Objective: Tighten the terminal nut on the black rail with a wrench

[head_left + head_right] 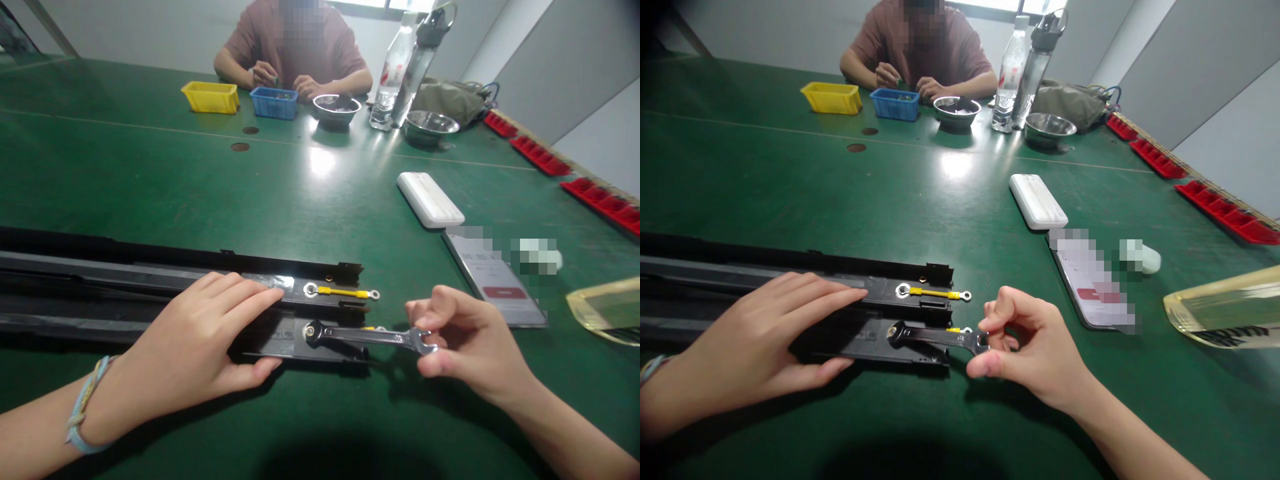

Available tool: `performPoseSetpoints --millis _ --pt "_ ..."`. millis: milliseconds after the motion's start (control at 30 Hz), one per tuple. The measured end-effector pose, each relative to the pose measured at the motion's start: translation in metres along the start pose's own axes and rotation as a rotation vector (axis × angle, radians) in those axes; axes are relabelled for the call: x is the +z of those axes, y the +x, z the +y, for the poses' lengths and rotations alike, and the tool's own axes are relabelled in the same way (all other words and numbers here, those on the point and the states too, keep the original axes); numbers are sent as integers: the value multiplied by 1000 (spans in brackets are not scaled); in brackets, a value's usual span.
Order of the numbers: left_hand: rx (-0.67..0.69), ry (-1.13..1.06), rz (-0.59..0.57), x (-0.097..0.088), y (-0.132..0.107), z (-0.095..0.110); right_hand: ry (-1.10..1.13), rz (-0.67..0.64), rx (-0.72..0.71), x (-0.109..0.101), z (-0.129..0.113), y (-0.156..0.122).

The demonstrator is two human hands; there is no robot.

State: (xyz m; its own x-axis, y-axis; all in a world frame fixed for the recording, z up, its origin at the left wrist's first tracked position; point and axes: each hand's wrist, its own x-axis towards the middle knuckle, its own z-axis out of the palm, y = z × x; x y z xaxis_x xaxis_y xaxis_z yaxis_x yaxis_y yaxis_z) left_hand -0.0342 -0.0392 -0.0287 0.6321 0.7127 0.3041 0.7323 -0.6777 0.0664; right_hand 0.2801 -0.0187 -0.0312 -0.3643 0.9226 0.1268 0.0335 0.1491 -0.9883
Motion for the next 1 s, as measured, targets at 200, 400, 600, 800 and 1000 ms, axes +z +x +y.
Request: performPoseSetpoints --millis 200,400,600,800,1000 --pt "26 15 5 2 4 1 40 -35 -20 4 1 -2" --pt "33 16 12 4 4 1 -23 33 -34 -3 6 -3" --pt "45 14 13 1 0 2 -106 148 29 -5 4 1" --pt "46 13 8 -1 -2 1 -110 194 68 0 4 9" --pt "42 14 15 0 1 2 -65 138 28 -5 8 3"
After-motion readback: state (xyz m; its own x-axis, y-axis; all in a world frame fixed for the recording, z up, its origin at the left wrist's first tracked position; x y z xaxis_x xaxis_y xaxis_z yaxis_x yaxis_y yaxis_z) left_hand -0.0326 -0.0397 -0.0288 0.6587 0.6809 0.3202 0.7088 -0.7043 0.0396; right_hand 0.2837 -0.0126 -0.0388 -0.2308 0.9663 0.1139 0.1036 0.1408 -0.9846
